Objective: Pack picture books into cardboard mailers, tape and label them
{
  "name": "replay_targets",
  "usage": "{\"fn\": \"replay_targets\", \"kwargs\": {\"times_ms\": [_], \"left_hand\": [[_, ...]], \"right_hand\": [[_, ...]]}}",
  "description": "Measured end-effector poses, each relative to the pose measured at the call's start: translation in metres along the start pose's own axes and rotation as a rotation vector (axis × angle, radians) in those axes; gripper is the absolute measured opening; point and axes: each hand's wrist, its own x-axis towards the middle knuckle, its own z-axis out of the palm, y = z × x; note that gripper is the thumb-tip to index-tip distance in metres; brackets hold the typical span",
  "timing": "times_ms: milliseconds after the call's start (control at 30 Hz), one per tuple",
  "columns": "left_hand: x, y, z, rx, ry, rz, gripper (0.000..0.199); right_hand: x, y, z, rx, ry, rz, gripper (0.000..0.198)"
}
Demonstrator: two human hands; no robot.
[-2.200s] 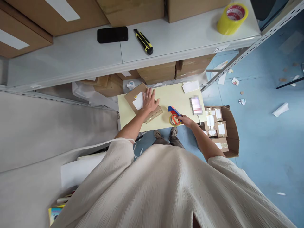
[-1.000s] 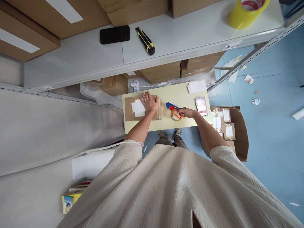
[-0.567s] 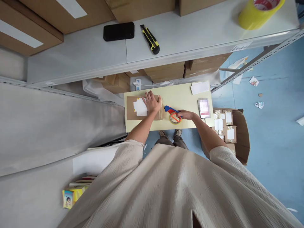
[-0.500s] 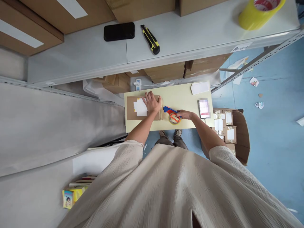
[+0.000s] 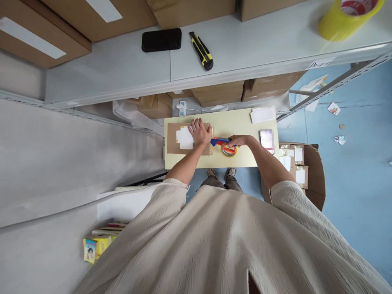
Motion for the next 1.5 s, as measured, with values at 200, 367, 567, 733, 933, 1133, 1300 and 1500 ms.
{"fn": "replay_targets", "kwargs": {"times_ms": [200, 367, 567, 733, 933, 1133, 1300, 1500], "left_hand": [[-0.002, 0.002, -0.001, 0.079, -0.02, -0.003, 0.083], [-0.002, 0.004, -0.002, 0.016, -0.006, -0.007, 0.082], [-0.002, 0.004, -0.001, 0.061, -0.001, -0.006, 0.081], [-0.001, 0.005, -0.004, 0.114, -0.068, -0.022, 0.083], [-0.001, 0.003, -0.003, 0.08, -0.069, -0.006, 0.083], [-0.002, 0.006, -0.002, 0.093, -0.016, -0.007, 0.08], [-0.004, 0.014, -0.013, 0.072, -0.056, -0.049, 0.08], [-0.006, 0.017, -0.017, 0.054, -0.053, -0.06, 0.076]], "right_hand": [[0.009, -0.021, -0.015, -0.161, -0.064, 0.098, 0.051], [0.017, -0.025, -0.021, -0.179, -0.058, 0.089, 0.05], [0.026, -0.024, -0.026, -0.265, -0.056, 0.063, 0.049], [0.031, -0.023, -0.027, -0.235, 0.041, 0.053, 0.05], [0.037, -0.031, -0.029, -0.252, 0.071, -0.051, 0.055], [0.034, -0.046, -0.027, -0.453, 0.011, -0.012, 0.053], [0.024, -0.067, -0.023, -0.756, -0.084, 0.072, 0.05], [0.018, -0.089, -0.021, -0.94, -0.136, 0.163, 0.04]]}}
